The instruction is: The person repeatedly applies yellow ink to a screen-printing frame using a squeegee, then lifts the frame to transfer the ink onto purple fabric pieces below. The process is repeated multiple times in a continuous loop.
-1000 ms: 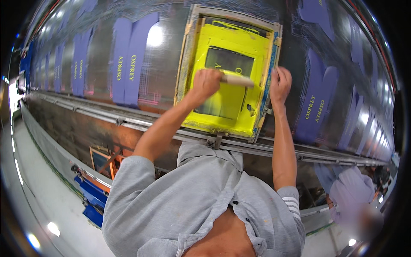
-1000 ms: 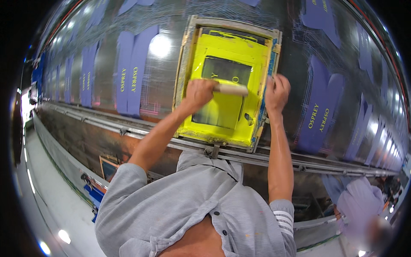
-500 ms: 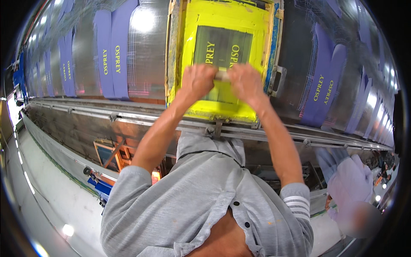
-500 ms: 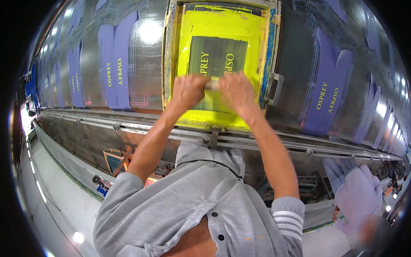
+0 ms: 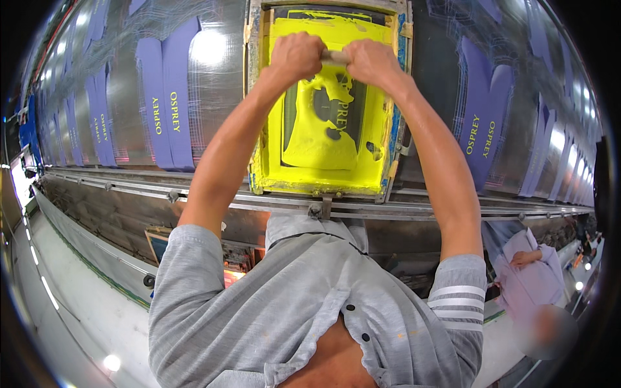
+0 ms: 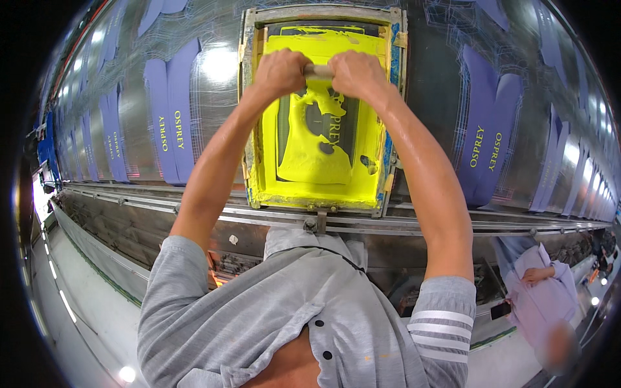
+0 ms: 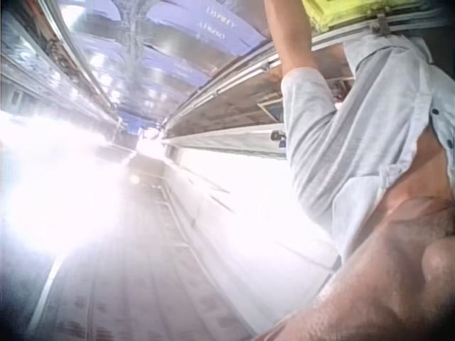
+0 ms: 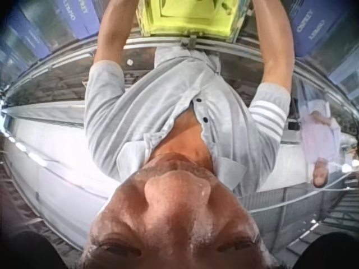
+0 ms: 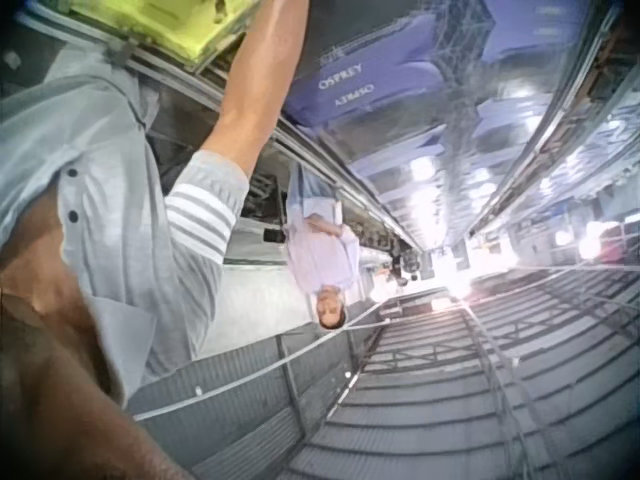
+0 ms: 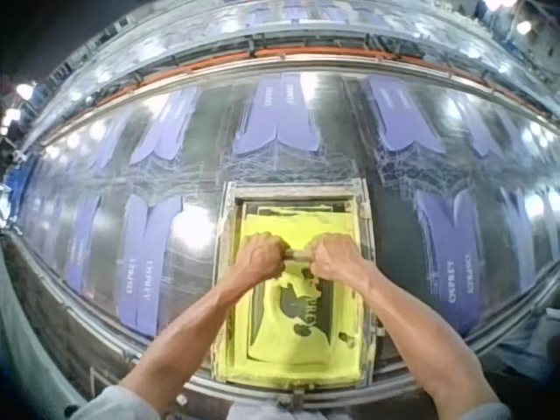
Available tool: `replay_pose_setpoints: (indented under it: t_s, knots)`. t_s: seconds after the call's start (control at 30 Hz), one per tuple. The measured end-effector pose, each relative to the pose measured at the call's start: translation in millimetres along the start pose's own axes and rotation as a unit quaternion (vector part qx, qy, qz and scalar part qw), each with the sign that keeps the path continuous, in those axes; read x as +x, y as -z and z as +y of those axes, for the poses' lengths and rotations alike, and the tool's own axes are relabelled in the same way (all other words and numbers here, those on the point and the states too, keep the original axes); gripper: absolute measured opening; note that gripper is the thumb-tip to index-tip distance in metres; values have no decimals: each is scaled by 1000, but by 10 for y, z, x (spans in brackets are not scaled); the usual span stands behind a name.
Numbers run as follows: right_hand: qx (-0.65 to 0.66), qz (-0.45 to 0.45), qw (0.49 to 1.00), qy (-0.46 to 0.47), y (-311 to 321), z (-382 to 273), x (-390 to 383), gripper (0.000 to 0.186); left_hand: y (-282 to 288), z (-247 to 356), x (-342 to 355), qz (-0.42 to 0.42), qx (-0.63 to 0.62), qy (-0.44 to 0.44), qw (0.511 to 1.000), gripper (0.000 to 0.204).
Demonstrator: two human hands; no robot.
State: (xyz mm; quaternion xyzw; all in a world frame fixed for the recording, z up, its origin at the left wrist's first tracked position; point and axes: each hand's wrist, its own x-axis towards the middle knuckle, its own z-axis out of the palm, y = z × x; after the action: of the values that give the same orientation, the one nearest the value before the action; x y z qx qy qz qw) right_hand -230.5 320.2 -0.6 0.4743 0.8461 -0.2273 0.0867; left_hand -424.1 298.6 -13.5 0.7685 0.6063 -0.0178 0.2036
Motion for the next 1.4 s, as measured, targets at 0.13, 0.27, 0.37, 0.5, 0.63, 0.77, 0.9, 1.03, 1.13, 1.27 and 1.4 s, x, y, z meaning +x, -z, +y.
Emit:
replay_pose_setpoints:
  t_s: [0.13, 0.27, 0.37, 0.5, 0.63, 0.77, 0.9, 1.03, 1.13, 1.27, 1.4]
  knots:
    - [-24, 67, 997, 5, -933, 81, 93, 17, -938, -257, 4, 45, -11, -36, 998, 16]
    - [18, 108, 990, 92, -1610, -178, -820, 11, -1322, 138, -1135, 64, -61, -12, 996, 25]
    - [33, 94, 992, 77, -1534, -955, -1720, 11, -1130, 338, -2238, 67, -105, -42, 991, 32]
    - [31, 69, 996, 56, -1426, -1047, -2014, 11, -1040, 463, -2368, 39, -99, -39, 994, 19]
    - [37, 30, 998, 34, -476, -551, -1485, 14, -369, 590, -1526, 20, -33, -12, 999, 12]
    - [8, 7, 1000, 14, -2, 116, -233, 21, 79, 241, -134, -4, -25, -14, 1000, 16]
    - [-11, 47, 999, 20, -343, 574, 466, 19, -311, -58, 584, 35, 8, -35, 999, 23]
    - [-40, 90, 992, 83, -825, 385, 53, 12, -836, -5, 52, 85, -34, -27, 995, 26]
    - [-4, 98, 992, 84, -1522, -268, -1386, 10, -1244, 518, -1527, 41, -63, -23, 997, 23]
    - [55, 53, 996, 52, -1538, -657, -2942, 26, -1306, 1427, -2805, 41, -77, -54, 995, 26]
    - [355, 167, 920, -20, -1605, -80, -3522, 63, -1509, 1814, -3169, 72, -64, -78, 992, 32]
